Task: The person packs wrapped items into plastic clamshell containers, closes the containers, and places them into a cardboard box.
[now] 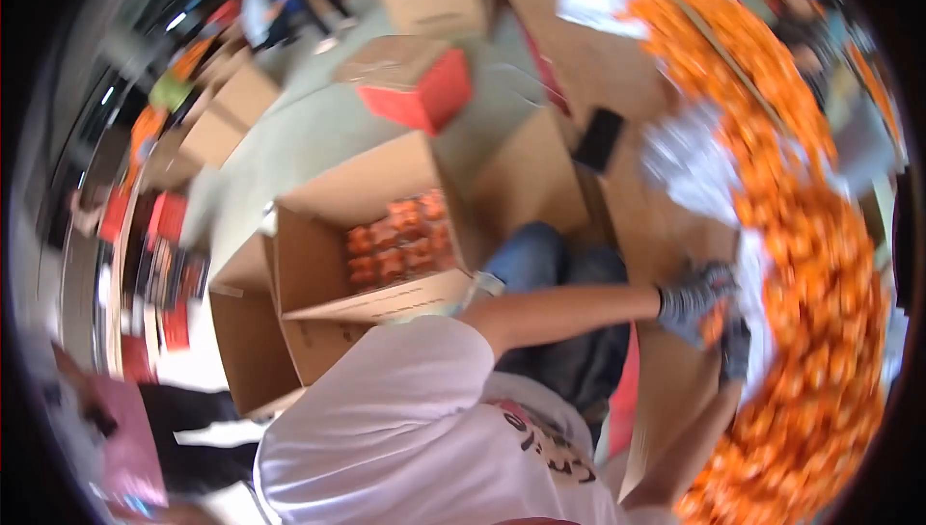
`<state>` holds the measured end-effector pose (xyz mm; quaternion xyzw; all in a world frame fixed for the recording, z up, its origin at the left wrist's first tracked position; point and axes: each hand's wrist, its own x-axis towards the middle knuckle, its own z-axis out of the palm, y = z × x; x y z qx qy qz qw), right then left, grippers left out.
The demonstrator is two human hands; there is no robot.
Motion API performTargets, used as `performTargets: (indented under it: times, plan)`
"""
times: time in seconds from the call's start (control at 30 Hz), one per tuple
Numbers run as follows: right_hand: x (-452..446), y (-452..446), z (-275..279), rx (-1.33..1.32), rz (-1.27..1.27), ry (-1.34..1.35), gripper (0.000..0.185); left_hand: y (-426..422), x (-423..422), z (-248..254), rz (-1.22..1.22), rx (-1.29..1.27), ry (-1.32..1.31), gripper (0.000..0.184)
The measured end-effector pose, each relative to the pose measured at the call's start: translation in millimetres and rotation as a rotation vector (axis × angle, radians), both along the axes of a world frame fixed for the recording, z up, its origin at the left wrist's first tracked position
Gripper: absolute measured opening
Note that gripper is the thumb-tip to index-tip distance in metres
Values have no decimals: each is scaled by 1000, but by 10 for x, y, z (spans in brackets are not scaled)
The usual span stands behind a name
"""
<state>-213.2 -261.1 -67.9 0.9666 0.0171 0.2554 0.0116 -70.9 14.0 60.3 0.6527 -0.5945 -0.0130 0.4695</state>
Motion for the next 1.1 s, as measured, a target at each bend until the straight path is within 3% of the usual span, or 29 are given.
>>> performTargets:
  times: [0.03,0.07,0.1,0.13,0.2,0.27,0.3,0.4,0.47,0.63,1.1]
  plan:
    - [16,292,414,446,19,229,17,49,54,-2,211,-107,79,79]
    - [59,637,895,1057,-30,363,17,49,89,-7,396,-225,164,73]
    - [122,1014,1413,1479,-204,393,18,28,140,-214,532,-184,334,64]
    - [88,890,1237,1415,-189,442,23,44,173,-418,648,-143,511,56]
    - [110,811,1144,1406,-207,523,24,191,181,-390,484,62,745,44]
    - [85,714,1036,1398,-239,577,25,290,169,-325,480,241,948,37]
    - [83,724,1053,1349,-199,572,25,328,172,-302,436,200,1063,37]
    - [81,784,1112,1160,-34,501,24,286,180,-424,384,120,932,33]
    - [362,1066,1153,1054,32,387,23,171,290,-591,399,343,731,34]
    - [1183,1742,1176,921,168,295,22,175,168,-624,548,54,817,27]
    - [1775,2294,1122,819,311,392,20,280,248,-383,395,54,806,25]
